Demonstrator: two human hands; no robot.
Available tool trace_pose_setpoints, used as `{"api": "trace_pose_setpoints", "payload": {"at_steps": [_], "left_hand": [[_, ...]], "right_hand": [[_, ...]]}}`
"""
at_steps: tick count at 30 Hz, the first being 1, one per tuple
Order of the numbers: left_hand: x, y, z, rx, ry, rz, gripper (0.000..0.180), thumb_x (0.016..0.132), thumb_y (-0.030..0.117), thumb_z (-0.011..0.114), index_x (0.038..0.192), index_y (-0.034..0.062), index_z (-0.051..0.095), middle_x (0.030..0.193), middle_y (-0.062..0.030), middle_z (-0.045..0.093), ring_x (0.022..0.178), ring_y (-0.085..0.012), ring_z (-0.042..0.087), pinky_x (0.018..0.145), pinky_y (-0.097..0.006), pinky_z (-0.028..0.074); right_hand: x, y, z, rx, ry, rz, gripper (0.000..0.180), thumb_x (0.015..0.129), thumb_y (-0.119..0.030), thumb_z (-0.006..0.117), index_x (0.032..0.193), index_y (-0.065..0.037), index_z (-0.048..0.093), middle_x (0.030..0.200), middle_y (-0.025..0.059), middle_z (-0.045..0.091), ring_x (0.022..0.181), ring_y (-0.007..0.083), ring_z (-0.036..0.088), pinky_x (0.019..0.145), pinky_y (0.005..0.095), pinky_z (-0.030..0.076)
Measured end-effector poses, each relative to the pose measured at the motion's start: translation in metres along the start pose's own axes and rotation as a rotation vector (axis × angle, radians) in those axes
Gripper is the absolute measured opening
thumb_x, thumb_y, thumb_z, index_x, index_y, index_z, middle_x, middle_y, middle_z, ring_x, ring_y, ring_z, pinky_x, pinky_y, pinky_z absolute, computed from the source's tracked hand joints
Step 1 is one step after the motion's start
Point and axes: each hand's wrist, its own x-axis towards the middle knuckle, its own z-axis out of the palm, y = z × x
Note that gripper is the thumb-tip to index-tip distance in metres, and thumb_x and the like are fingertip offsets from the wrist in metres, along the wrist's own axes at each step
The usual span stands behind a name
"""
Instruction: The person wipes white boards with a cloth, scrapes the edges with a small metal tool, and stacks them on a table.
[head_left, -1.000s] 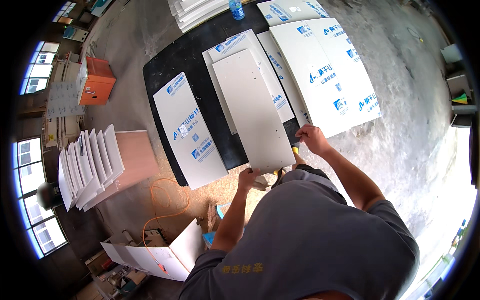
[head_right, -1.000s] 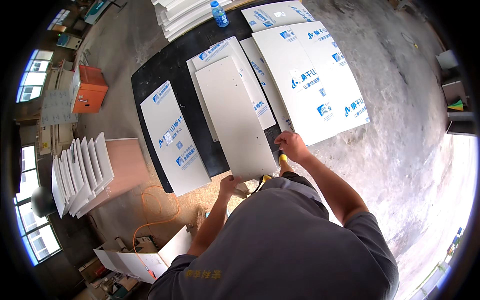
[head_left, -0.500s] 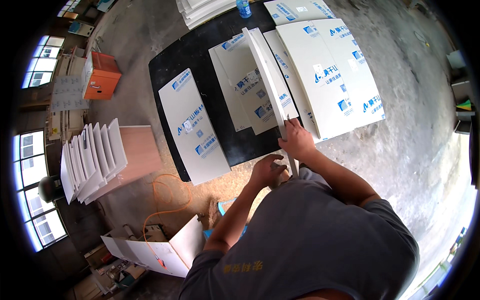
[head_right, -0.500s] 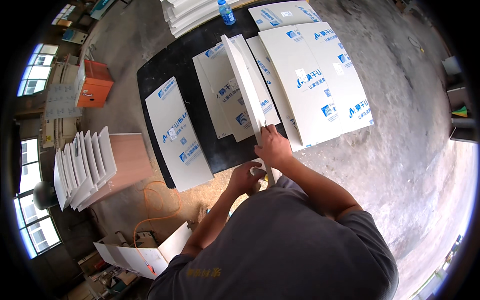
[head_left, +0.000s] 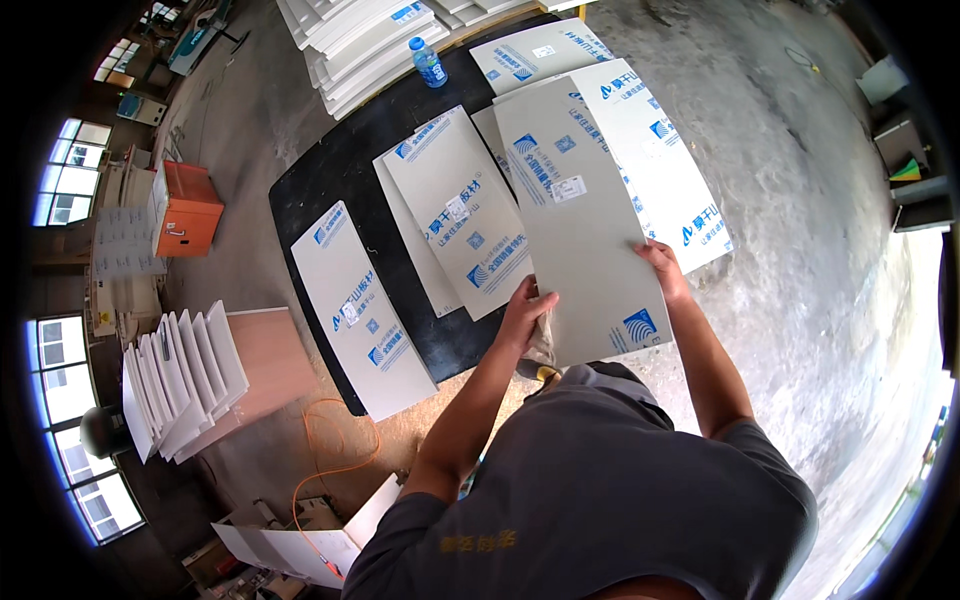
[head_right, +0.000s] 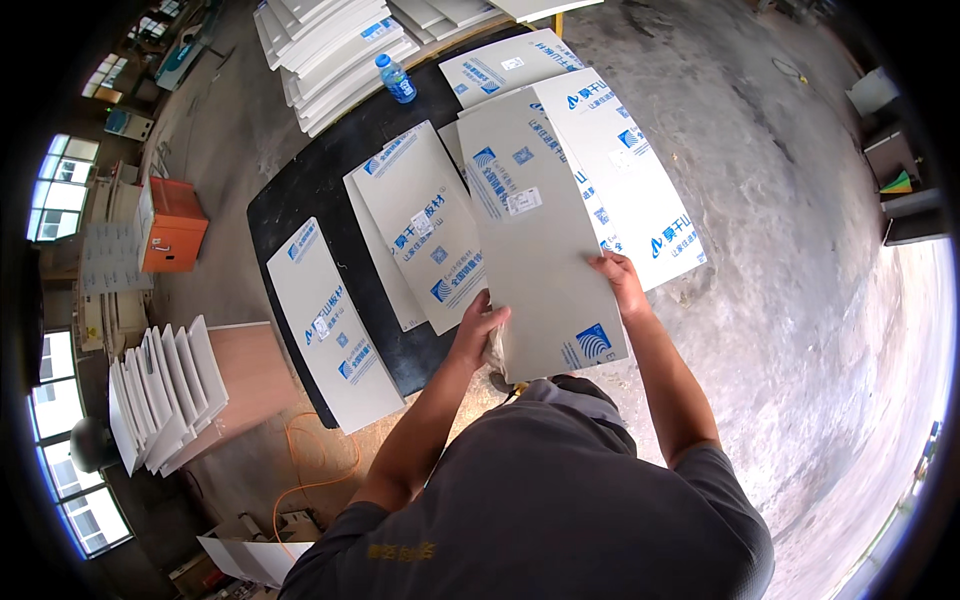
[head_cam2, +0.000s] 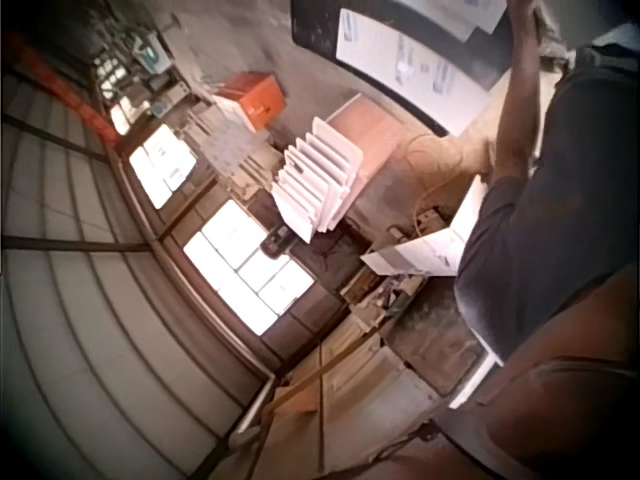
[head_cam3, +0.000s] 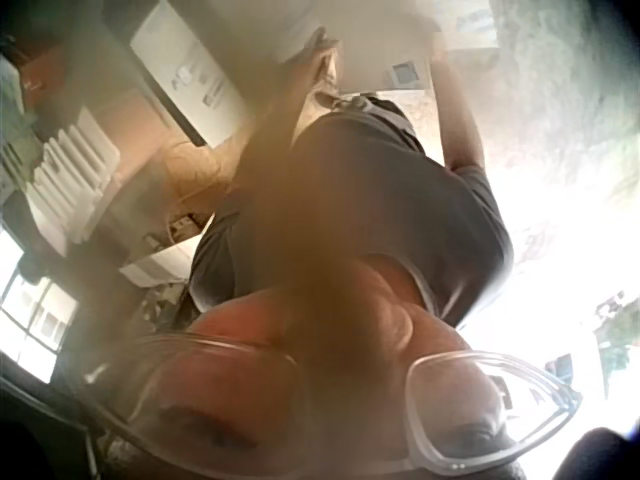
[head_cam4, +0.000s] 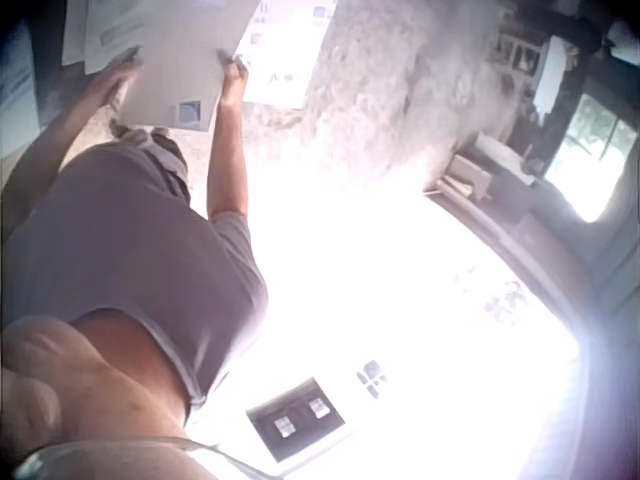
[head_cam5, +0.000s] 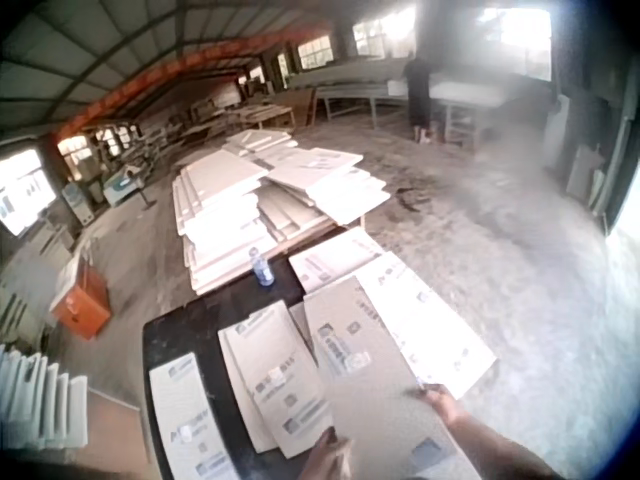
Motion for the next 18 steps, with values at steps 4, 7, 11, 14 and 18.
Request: {"api": "trace_pose_setpoints", "payload": {"at_steps": [4,7,11,14,18], "left_hand": [[0.057,0.039,0.079,-0.072,-0.010,-0.012,0.045,0.091,0.013,0.076,0.128,-0.0030,0.056,0.112,-0.0116,0.067,0.099,-0.0194,0.070,0.086,-0.034,0.058],[0.100,0.042,0.129,0.023,0.009,-0.030,0.039,0.092,0.014,0.075,0.123,-0.0020,0.057,0.103,-0.0103,0.069,0.090,-0.0183,0.071,0.080,-0.032,0.059],[0.130,0.009,0.161,0.180,-0.039,-0.095,0.041,0.093,0.014,0.077,0.125,0.0001,0.056,0.110,-0.0109,0.067,0.098,-0.0200,0.071,0.088,-0.035,0.060],[0.139,-0.011,0.188,0.185,-0.062,-0.010,0.039,0.097,0.017,0.074,0.127,-0.0010,0.056,0.114,-0.0099,0.066,0.104,-0.0176,0.068,0.091,-0.035,0.057],[0.168,-0.015,0.156,0.709,-0.246,0.062,0.034,0.099,0.027,0.075,0.115,-0.0013,0.065,0.099,-0.0061,0.072,0.088,-0.0131,0.068,0.080,-0.030,0.056]], "right_hand": [[0.001,-0.066,-0.018,0.233,0.234,0.199,0.058,0.099,-0.049,0.060,0.126,0.002,0.061,0.105,0.0155,0.068,0.093,0.0250,0.068,0.080,0.0376,0.056],[-0.021,-0.069,-0.086,0.321,0.193,0.050,0.065,0.101,-0.056,0.058,0.135,-0.001,0.061,0.120,0.0133,0.071,0.106,0.0252,0.070,0.088,0.0383,0.057],[-0.075,-0.084,-0.090,0.459,0.373,-0.066,0.061,0.100,-0.053,0.062,0.132,-0.001,0.063,0.116,0.0101,0.073,0.096,0.0188,0.069,0.074,0.0319,0.052],[-0.075,-0.060,-0.162,0.044,0.382,-0.119,0.052,0.100,-0.046,0.064,0.126,-0.001,0.066,0.107,0.0066,0.073,0.088,0.0162,0.067,0.068,0.0286,0.048],[-0.050,-0.067,-0.183,0.081,0.432,-0.004,0.044,0.102,-0.042,0.064,0.116,-0.001,0.067,0.097,0.0056,0.072,0.079,0.0152,0.066,0.068,0.0316,0.051]]}}
